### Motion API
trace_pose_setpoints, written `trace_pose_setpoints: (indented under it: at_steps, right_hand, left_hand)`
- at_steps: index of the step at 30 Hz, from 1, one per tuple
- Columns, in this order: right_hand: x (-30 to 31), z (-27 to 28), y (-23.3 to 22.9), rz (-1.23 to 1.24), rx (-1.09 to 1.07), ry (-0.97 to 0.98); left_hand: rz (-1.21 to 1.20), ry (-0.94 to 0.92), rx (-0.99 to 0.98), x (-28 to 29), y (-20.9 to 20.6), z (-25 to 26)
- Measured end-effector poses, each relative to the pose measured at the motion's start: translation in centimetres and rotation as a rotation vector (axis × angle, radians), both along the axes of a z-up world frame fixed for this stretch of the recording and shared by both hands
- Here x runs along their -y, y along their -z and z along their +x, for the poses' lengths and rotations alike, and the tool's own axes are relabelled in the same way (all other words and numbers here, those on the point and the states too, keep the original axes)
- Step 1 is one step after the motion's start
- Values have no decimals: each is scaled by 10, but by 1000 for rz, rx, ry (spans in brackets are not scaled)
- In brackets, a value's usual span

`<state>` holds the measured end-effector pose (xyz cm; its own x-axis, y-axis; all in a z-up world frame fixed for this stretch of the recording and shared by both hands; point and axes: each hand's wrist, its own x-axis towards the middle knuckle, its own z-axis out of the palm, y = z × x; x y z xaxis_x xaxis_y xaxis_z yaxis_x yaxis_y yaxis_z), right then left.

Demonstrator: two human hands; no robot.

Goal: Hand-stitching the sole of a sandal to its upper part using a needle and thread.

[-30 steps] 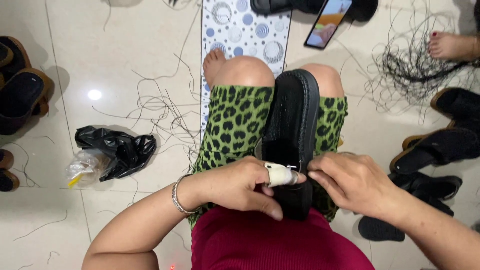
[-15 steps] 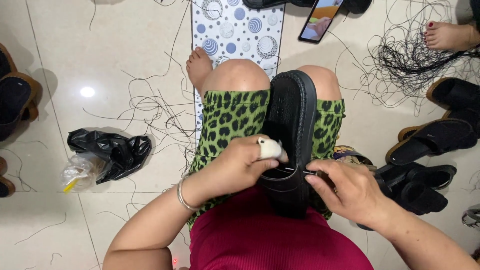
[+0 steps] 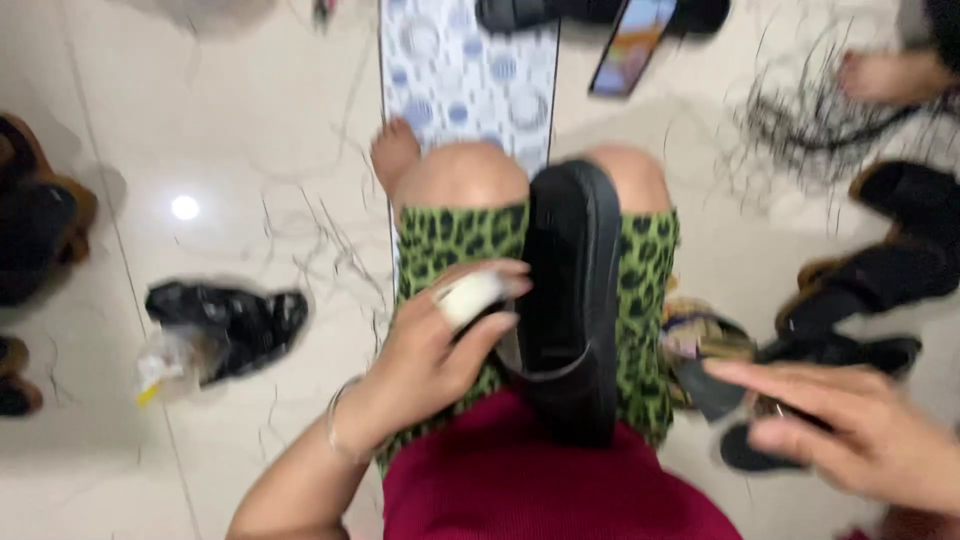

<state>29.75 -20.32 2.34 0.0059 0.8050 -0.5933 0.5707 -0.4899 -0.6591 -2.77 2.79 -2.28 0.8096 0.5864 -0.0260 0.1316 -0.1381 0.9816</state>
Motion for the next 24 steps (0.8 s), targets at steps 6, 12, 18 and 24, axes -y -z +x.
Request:
trace_pose_setpoints:
  at_steps: [6,12,18,24]
  right_hand:
    - [-35,-76,68,196,79,259]
    - [-69,-95,54,243,182,336]
    - [-39,-82,86,229,190,349]
    - [-36,-60,73,122,-81,536]
  left_hand:
    - [397,132,-223,13,-9,0]
    - [467,-21,-337,11,-8,-2]
    - [409,-162,-122,18,-4,-3]
    - [217,-43,-68,23,-5,1]
